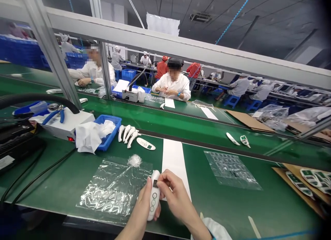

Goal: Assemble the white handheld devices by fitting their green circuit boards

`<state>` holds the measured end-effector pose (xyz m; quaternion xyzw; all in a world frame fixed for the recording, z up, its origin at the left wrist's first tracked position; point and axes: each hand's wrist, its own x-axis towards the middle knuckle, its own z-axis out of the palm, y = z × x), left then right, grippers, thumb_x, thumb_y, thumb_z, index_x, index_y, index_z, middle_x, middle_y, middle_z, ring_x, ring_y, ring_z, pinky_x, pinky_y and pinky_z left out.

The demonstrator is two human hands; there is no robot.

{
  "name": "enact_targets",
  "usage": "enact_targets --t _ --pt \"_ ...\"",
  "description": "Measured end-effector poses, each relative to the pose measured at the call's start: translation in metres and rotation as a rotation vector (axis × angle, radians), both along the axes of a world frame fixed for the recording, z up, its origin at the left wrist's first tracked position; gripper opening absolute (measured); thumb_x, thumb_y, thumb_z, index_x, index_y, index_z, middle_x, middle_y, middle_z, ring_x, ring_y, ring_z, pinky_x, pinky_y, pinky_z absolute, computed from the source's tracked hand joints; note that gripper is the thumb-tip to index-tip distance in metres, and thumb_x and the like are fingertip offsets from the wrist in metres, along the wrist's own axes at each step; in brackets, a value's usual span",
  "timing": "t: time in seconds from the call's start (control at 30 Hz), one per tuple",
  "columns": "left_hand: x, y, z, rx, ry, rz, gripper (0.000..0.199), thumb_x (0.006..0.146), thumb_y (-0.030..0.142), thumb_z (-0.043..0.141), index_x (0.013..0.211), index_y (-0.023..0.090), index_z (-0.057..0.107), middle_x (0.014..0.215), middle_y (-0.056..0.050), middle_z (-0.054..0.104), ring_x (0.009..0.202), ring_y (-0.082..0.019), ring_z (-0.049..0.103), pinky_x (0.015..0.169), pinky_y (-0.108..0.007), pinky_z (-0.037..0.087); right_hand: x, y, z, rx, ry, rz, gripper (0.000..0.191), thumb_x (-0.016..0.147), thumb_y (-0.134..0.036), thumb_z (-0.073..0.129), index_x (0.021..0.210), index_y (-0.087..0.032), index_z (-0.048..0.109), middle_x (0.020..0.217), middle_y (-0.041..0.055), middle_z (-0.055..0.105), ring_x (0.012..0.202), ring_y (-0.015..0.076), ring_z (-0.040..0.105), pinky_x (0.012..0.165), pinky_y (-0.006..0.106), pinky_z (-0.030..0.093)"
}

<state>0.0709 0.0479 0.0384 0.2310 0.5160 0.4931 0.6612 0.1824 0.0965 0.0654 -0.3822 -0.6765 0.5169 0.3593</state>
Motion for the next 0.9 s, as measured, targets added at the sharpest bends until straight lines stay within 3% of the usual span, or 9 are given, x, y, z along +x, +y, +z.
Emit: enact_targets --t 0.43,0.57,0.63,0.73,0.83,0.9 --pt "-0.001 -0.004 -0.003 0.053 0.054 -0.020 0.065 0.082 0.075 0.029 0.069 0.017 0.055 0.038 0.005 0.044 0.035 -0.009 0.039 0.039 -0.020 0.029 -0.003 -0.005 -0.003 0.004 -0.048 -0.035 0.018 0.091 -0.029 0.052 0.076 -0.019 0.051 0.074 -0.0019 0.050 0.056 0.0105 0.052 0.051 0.023 0.043" --pt "-0.003 -0.002 -0.005 0.161 0.171 -0.059 0.052 0.078 0.070 0.049 0.076 0.019 0.053 0.043 0.009 0.043 0.031 -0.007 0.038 0.032 -0.017 0.025 -0.005 -0.002 -0.014 -0.245 0.128 -0.047 0.026 0.083 -0.039 0.064 0.079 -0.022 0.045 0.063 -0.0068 0.047 0.046 0.0097 0.051 0.044 0.021 0.041" --pt "-0.005 -0.002 -0.008 0.187 0.217 -0.068 0.050 0.079 0.069 0.050 0.072 0.020 0.051 0.041 0.010 0.041 0.028 -0.006 0.036 0.030 -0.017 0.021 -0.005 0.000 -0.017 -0.299 0.217 -0.029 0.032 0.081 -0.044 0.065 0.079 -0.022 0.043 0.061 -0.0081 0.046 0.041 0.0077 0.048 0.042 0.020 0.036" --pt "-0.007 -0.004 -0.015 0.144 0.228 -0.092 0.056 0.081 0.072 0.037 0.066 0.020 0.050 0.040 0.007 0.043 0.027 -0.008 0.037 0.031 -0.018 0.022 -0.001 0.000 -0.014 -0.159 0.174 -0.032 0.025 0.087 -0.044 0.059 0.091 -0.021 0.053 0.075 -0.0024 0.053 0.052 0.0080 0.050 0.049 0.021 0.040" --pt "-0.010 -0.006 -0.017 0.031 0.269 -0.143 0.062 0.082 0.074 0.030 0.060 0.020 0.052 0.040 0.003 0.044 0.031 -0.012 0.041 0.035 -0.023 0.030 0.002 0.005 -0.008 -0.031 0.009 0.136 0.023 0.089 -0.039 0.057 0.101 -0.022 0.063 0.098 0.0051 0.057 0.068 0.0112 0.053 0.054 0.022 0.044" --pt "-0.018 -0.007 -0.013 0.075 0.347 -0.083 0.059 0.084 0.070 0.034 0.073 0.019 0.062 0.054 -0.002 0.057 0.049 -0.019 0.056 0.049 -0.027 0.043 0.004 0.019 -0.008 -0.050 -0.046 0.245 0.025 0.088 -0.041 0.057 0.093 -0.019 0.069 0.094 0.0060 0.059 0.063 0.0115 0.054 0.048 0.021 0.044"
